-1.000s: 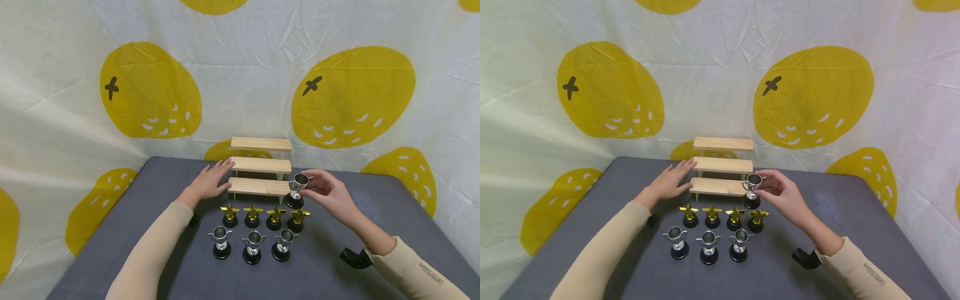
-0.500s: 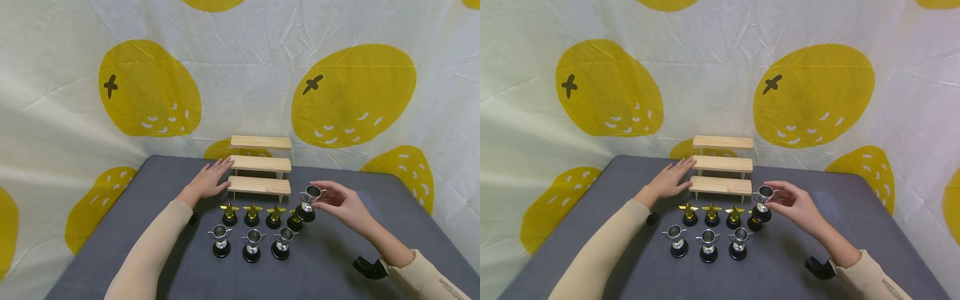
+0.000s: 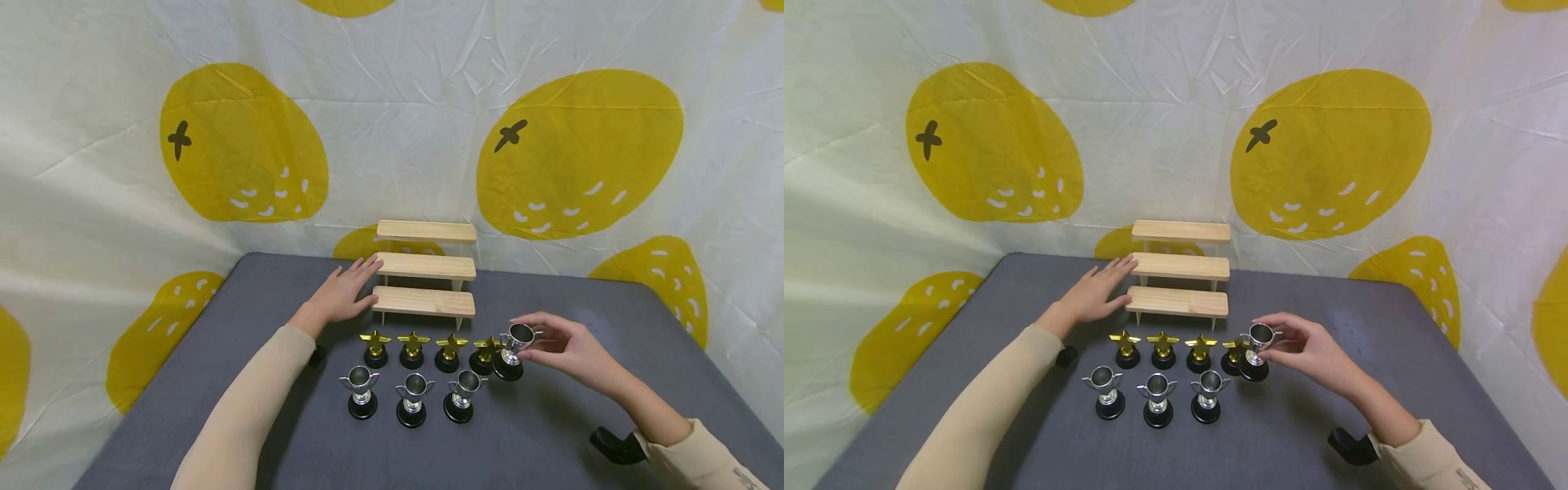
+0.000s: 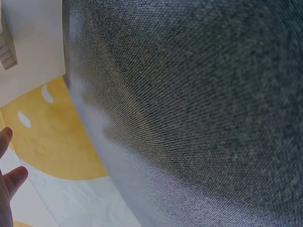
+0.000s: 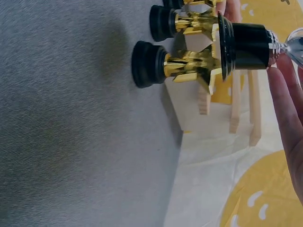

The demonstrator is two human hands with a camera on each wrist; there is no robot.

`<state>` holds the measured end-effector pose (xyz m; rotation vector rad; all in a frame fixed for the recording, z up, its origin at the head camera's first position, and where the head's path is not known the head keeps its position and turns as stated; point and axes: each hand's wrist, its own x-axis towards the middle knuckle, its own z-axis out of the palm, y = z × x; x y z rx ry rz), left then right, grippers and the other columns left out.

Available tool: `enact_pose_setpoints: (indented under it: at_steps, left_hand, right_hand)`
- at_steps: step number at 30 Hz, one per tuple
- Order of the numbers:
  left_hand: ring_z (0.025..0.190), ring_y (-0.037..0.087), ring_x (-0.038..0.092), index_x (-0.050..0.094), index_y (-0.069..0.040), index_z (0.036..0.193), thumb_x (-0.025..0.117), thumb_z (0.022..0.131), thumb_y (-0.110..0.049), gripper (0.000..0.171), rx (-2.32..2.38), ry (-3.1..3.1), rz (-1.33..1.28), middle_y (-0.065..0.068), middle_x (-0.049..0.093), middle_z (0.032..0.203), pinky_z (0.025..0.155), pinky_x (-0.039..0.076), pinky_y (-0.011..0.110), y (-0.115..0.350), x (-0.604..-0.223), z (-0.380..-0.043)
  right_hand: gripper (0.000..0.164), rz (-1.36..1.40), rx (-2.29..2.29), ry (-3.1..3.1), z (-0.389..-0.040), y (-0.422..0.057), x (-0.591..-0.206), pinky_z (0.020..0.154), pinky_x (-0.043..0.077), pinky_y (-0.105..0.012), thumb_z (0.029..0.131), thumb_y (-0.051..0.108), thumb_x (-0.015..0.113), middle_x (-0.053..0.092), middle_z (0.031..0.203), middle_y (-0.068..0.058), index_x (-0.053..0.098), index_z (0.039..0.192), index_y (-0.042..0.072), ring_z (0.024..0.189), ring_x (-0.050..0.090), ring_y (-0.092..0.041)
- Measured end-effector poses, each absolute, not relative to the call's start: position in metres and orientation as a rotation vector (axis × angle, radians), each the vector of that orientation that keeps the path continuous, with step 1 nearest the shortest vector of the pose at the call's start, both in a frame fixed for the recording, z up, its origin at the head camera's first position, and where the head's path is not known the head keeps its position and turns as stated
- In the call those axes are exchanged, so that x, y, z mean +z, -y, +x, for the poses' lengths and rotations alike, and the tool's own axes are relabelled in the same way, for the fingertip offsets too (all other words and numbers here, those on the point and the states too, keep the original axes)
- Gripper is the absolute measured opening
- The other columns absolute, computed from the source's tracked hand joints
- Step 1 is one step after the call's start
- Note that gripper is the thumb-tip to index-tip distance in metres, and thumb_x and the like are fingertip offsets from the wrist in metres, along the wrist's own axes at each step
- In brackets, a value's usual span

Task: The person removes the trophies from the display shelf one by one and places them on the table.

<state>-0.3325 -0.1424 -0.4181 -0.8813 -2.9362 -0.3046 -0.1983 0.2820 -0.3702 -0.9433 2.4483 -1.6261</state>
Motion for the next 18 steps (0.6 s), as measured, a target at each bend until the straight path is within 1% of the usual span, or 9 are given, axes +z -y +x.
enact_pose_setpoints:
  at_steps: [3, 6, 13, 18]
  left_hand:
    - [0.154, 0.031, 0.02, 0.018, -0.019, 0.167, 0.054, 0.106, -0.045, 0.075, -0.296, 2.937, -0.883, 0.002, 0.012, 0.171, 0.117, 0.022, 0.066, 0.143, -0.418, -0.333]
    - [0.155, 0.03, 0.019, 0.017, -0.019, 0.167, 0.053, 0.106, -0.045, 0.075, -0.302, 2.946, -0.881, 0.002, 0.012, 0.171, 0.117, 0.021, 0.065, 0.142, -0.418, -0.333]
    - [0.155, 0.029, 0.017, 0.016, -0.019, 0.167, 0.053, 0.106, -0.044, 0.075, -0.302, 2.959, -0.875, 0.001, 0.01, 0.172, 0.119, 0.019, 0.064, 0.143, -0.416, -0.331]
    - [0.155, 0.029, 0.017, 0.016, -0.019, 0.167, 0.053, 0.106, -0.044, 0.075, -0.307, 2.955, -0.876, 0.001, 0.01, 0.172, 0.119, 0.019, 0.064, 0.143, -0.416, -0.331]
  right_hand:
    - [0.045, -0.944, -1.614, -2.4, -0.199, -0.284, -0.373, 0.077, 0.06, -0.03, 0.091, -0.01, 0.071, 0.068, 0.121, 0.007, 0.064, 0.131, 0.007, 0.093, 0.075, -0.019]
    - [0.043, -0.959, -1.578, -2.373, -0.2, -0.286, -0.375, 0.077, 0.06, -0.03, 0.091, -0.01, 0.071, 0.069, 0.118, 0.006, 0.063, 0.13, 0.007, 0.092, 0.075, -0.02]
    - [0.038, -0.982, -1.544, -2.256, -0.204, -0.287, -0.386, 0.079, 0.06, -0.032, 0.091, -0.008, 0.071, 0.068, 0.113, 0.002, 0.058, 0.125, 0.001, 0.094, 0.074, -0.02]
    - [0.034, -0.999, -1.516, -2.194, -0.205, -0.285, -0.394, 0.08, 0.061, -0.034, 0.093, -0.008, 0.07, 0.065, 0.114, 0.004, 0.055, 0.123, -0.003, 0.096, 0.073, -0.018]
